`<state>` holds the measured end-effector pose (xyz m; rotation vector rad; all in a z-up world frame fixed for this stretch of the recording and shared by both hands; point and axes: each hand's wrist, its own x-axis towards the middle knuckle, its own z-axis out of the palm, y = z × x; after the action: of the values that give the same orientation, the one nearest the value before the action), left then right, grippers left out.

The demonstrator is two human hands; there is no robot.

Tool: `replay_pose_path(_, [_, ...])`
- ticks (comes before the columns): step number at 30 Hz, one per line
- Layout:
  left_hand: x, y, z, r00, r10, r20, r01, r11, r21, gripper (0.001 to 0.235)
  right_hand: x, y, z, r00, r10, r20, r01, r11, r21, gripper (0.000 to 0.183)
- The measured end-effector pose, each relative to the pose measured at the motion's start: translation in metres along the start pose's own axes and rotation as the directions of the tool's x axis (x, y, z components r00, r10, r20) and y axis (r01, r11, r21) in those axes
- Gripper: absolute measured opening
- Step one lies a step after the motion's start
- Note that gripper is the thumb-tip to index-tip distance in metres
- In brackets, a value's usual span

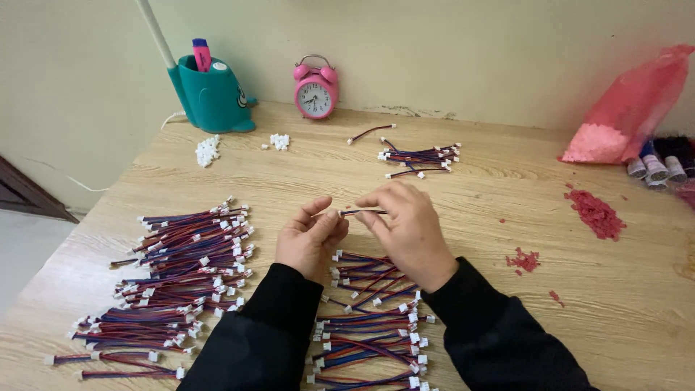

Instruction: Attaching small plastic connectors to the ends of multi-colored wires to create wire harnesses.

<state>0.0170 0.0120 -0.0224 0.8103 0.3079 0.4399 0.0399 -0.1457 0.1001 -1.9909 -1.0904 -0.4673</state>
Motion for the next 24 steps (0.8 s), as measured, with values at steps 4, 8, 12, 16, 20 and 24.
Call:
replay_pose_path(4, [0.004, 0.001, -0.003, 0.998, 0.030, -0.060, -0.031, 0.999, -0.022, 0.027, -0.010, 0.008, 0.016, 0.999, 0.038, 0.034, -0.036, 0.998, -0.052, 0.006])
replay_pose_path(8, [0.013, 0.006, -0.012, 0.987, 0.039, -0.154, -0.050, 0.996, -0.073, 0.025, -0.004, 0.027, 0.027, 0.963, 0.188, 0.195, -0.179, 0.982, -0.065, 0.010])
replay_pose_path(12, [0.017, 0.003, -0.014, 0.987, -0.006, -0.159, -0.011, 0.994, -0.105, 0.025, 0.014, 0.064, 0.044, 0.918, 0.226, 0.326, -0.169, 0.966, -0.194, 0.015])
replay_pose_path(16, [0.021, 0.001, -0.014, 0.986, -0.022, -0.168, -0.004, 0.988, -0.153, 0.026, 0.027, 0.069, 0.055, 0.862, 0.296, 0.411, -0.214, 0.948, -0.234, 0.017])
replay_pose_path(20, [0.023, -0.002, -0.016, 0.984, -0.031, -0.173, 0.002, 0.986, -0.166, 0.026, 0.030, 0.077, 0.068, 0.824, 0.337, 0.454, -0.210, 0.928, -0.308, 0.018])
replay_pose_path(24, [0.025, -0.006, -0.018, 0.987, -0.024, -0.159, -0.004, 0.984, -0.176, 0.026, 0.027, 0.098, 0.086, 0.869, 0.245, 0.429, -0.089, 0.932, -0.352, 0.018])
